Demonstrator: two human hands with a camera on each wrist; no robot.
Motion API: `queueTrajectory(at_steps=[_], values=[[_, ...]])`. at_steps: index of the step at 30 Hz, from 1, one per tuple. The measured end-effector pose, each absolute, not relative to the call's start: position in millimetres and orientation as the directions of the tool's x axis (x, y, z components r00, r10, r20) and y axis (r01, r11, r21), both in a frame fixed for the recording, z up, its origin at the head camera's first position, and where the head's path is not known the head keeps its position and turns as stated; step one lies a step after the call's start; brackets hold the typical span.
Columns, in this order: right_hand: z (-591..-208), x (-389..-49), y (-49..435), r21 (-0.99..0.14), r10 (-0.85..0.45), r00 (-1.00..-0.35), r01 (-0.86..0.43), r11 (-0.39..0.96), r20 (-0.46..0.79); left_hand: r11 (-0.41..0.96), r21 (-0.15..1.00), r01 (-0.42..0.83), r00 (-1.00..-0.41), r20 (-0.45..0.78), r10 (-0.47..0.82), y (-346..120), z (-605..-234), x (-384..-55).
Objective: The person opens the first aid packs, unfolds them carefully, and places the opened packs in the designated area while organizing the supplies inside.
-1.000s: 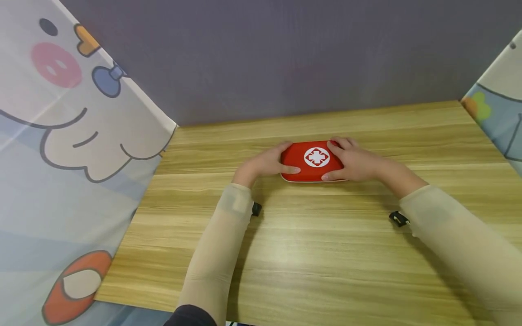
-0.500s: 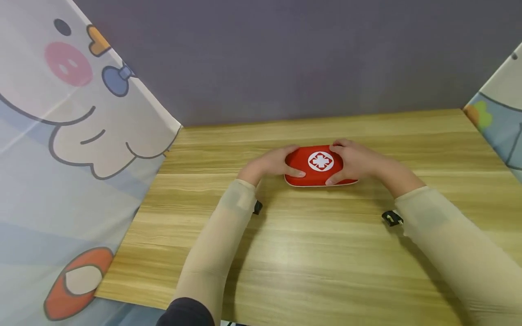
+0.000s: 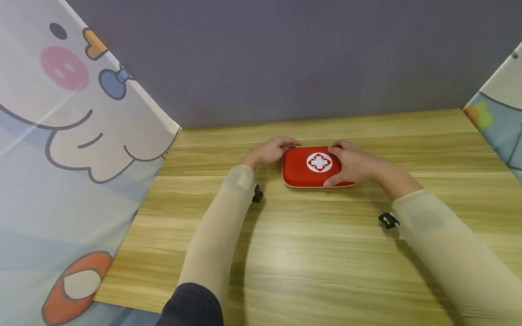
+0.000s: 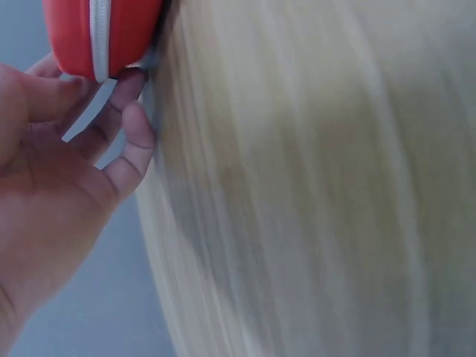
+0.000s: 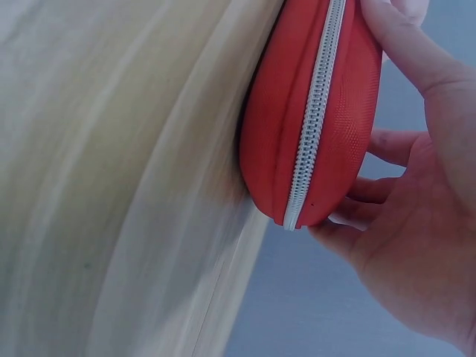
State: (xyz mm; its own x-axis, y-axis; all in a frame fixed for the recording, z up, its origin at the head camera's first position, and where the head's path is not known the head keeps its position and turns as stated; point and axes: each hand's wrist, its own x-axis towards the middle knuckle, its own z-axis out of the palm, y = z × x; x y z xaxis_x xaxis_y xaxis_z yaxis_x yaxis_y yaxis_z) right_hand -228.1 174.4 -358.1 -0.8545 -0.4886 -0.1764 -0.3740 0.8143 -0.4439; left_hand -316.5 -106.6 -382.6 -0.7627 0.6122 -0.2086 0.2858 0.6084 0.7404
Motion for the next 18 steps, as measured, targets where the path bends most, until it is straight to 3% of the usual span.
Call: queueTrajectory(at_steps=[11, 18], values=[[-352, -230, 175, -0.446, -0.491, -0.852, -0.375, 0.813, -0.180, 0.684, 0.659, 0.314, -0.806, -0.195, 0.558, -118, -389, -329], [-356, -231, 175, -0.447, -0.480, -0.856, -0.360, 0.819, -0.189, 0.674, 0.675, 0.299, -0.854, -0.125, 0.505, -128, -395, -327]])
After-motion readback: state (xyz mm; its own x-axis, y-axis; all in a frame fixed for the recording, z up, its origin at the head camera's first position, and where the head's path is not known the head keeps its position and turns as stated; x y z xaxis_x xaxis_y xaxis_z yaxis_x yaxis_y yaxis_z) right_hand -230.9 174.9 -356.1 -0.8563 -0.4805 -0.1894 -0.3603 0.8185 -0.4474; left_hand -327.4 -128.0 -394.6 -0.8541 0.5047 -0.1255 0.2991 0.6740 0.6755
